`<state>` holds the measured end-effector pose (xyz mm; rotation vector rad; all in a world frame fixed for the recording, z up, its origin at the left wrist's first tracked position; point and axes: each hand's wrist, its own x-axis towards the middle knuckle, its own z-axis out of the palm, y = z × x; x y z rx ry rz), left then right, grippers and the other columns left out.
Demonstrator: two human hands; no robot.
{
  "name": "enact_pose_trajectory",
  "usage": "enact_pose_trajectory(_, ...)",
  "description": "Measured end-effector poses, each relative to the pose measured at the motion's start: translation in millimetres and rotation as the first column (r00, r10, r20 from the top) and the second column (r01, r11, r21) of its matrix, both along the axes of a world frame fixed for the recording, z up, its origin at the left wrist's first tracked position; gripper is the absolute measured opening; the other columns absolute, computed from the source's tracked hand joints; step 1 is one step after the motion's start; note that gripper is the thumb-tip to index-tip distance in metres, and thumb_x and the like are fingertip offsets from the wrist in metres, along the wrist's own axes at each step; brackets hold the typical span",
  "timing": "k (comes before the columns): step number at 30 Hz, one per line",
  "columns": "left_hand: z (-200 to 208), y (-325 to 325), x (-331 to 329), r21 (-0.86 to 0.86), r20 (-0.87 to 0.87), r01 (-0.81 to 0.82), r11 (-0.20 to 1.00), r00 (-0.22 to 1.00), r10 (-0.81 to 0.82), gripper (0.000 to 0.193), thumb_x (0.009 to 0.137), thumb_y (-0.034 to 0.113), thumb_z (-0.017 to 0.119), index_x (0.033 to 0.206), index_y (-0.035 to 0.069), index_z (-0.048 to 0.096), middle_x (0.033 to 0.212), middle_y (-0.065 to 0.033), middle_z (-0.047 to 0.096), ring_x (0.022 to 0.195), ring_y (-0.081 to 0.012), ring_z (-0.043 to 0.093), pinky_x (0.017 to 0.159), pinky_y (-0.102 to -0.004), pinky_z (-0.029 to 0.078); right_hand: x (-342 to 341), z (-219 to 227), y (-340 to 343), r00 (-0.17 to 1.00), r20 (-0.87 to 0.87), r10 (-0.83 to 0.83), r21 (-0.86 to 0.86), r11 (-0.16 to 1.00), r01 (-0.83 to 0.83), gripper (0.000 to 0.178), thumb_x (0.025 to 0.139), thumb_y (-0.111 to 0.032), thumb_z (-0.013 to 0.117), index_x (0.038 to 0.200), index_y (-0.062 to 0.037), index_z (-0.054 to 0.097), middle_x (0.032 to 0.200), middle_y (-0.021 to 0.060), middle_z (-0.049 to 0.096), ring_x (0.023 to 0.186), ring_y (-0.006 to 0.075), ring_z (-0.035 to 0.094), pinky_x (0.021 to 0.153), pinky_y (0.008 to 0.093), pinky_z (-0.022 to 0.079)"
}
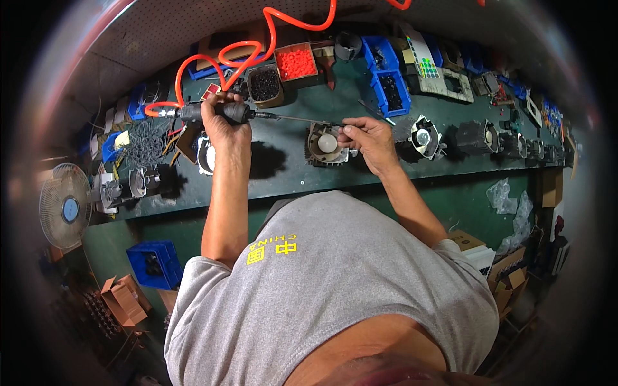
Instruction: The person uses a pneumatic screwdriver to fasten screws into small mechanical housings on a workbench. They repeatedly pick up housings, insert screws, and tighten them, then place the units back on the table.
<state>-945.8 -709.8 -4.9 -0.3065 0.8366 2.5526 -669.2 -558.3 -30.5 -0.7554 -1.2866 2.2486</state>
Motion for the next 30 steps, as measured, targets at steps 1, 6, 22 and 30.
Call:
enact_pose_trajectory(1,-0.4,-0.4,-0.3,-0.033,0.005,-0.013,0.999,1.0,0.014,0.013,0.09,0.014,0.065,0.094,0.004,0.058,0.088,-0.0074,0.064,0.081,-0.0225,0.062,0.076,-0.0355,0.057,-0.6,-0.5,-0.7,1.0,-0.001,0.001,-0.01,1.0,-0.001,0.021,0.094,-0.001,0.068,0.113,0.009,0.068,0.098,0.0176,0.073,0.082,0.0212,0.074,0.076,0.033,0.065)
enact_pose_trajectory(6,1.7,4.8,4.8,0.049,0.073,-0.008,0.999,0.997,0.005,0.012,0.089,0.013,0.065,0.093,0.004,0.058,0.087,-0.0073,0.063,0.079,-0.0225,0.061,0.076,-0.0352,0.056,-5.4,1.2,-8.3,1.0,0.03,0.002,0.032,0.999,-0.003,0.023,0.095,-0.001,0.068,0.114,0.0101,0.066,0.098,0.0184,0.073,0.083,0.0218,0.074,0.076,0.033,0.065)
enact_pose_trajectory(22,19.9,12.0,15.5,0.076,-0.174,0.053,0.996,0.984,-0.039,0.017,0.087,0.007,0.067,0.101,0.006,0.058,0.086,-0.0055,0.063,0.08,-0.0217,0.06,0.078,-0.0371,0.053,-6.6,-9.4,7.5,0.975,0.148,0.163,0.343,0.917,-0.206,0.027,0.096,-0.006,0.067,0.117,0.0107,0.066,0.102,0.0179,0.074,0.091,0.0188,0.073,0.082,0.0289,0.06)
enact_pose_trajectory(30,17.9,25.0,34.5,-0.024,-0.321,0.0,1.0,0.947,-0.008,0.023,0.086,0.002,0.067,0.105,0.005,0.056,0.089,-0.0074,0.065,0.082,-0.0207,0.063,0.076,-0.0382,0.054,1.2,-49.1,20.1,0.953,0.231,-0.198,0.579,0.815,0.029,0.041,0.09,-0.01,0.074,0.129,0.0025,0.065,0.12,0.0119,0.072,0.106,0.0123,0.067,0.088,0.0269,0.053)
